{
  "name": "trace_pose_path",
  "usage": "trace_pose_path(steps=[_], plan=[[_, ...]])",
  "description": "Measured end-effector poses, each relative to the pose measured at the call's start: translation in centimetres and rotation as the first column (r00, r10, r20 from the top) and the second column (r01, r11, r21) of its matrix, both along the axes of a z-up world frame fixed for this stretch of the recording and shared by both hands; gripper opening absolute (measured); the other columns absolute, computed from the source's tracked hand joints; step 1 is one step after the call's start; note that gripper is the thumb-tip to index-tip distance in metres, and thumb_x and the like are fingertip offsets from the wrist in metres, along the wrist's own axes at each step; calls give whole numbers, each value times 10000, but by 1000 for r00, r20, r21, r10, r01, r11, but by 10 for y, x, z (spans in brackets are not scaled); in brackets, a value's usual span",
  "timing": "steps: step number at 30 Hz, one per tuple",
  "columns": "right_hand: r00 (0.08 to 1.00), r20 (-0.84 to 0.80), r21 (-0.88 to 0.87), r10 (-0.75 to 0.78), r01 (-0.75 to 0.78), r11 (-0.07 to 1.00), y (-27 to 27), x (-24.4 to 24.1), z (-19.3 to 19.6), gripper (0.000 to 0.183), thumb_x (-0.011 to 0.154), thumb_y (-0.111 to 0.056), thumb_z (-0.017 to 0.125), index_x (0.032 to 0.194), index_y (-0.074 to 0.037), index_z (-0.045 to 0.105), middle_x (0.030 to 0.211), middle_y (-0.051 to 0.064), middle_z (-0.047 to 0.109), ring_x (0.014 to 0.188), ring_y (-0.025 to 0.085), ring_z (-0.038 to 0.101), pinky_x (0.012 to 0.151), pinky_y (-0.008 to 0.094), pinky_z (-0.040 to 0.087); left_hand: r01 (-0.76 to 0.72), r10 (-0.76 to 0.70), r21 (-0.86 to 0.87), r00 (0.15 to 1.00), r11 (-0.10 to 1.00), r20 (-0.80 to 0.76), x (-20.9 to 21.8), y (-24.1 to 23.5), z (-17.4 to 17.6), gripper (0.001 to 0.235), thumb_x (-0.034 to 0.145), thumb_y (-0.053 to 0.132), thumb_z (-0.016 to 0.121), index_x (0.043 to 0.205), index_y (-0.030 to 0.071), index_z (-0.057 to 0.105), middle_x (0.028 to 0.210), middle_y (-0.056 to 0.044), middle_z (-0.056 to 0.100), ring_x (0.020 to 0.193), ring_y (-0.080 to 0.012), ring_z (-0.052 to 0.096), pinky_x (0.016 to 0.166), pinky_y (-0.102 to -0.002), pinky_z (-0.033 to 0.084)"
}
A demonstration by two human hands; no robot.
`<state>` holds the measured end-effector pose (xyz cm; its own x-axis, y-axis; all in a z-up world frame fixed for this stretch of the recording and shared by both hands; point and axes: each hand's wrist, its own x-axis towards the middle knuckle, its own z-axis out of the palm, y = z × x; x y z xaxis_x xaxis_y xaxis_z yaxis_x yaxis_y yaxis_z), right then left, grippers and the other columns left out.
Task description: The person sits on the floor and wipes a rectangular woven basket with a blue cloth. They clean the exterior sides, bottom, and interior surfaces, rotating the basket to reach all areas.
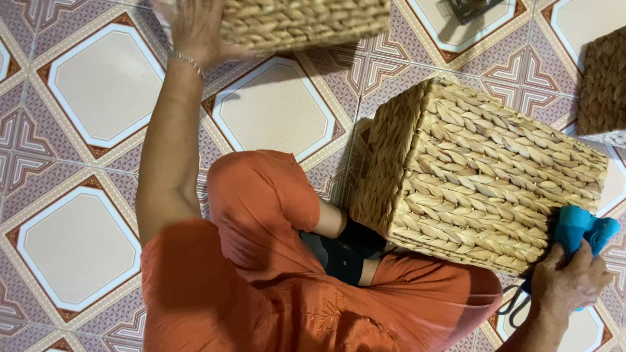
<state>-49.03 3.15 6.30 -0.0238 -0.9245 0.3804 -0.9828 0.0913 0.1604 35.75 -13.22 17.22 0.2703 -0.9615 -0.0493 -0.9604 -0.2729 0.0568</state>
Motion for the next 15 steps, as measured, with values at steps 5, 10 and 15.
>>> trace_pose_path(steps=[5,10,15], plan=[[1000,21,-1,23,-23,1000,1,9,6,334,956,-146,656,1272,-40,638,1117,161,580,1099,362,518,959,481,454,-67,73,-117,996,991,51,42,8,-71,1197,786,423,908,1733,339,180,1734,-136,113,1548,-425,63,1150,-774,132],[999,37,-7,14,-14,1000,2,14,9,331,951,-116,646,1276,-52,641,1124,163,582,1087,363,520,953,484,455,-17,70,-315,985,949,158,68,-10,-101,967,918,357,874,1667,200,283,1705,-139,253,1536,-461,173,1166,-726,251],[998,54,-11,18,-17,1000,2,17,9,322,947,-116,648,1264,-64,637,1124,160,580,1099,364,524,948,476,462,-27,93,-253,963,967,255,72,-10,-91,839,949,331,815,1627,110,372,1641,-177,319,1468,-467,270,1101,-734,277]])
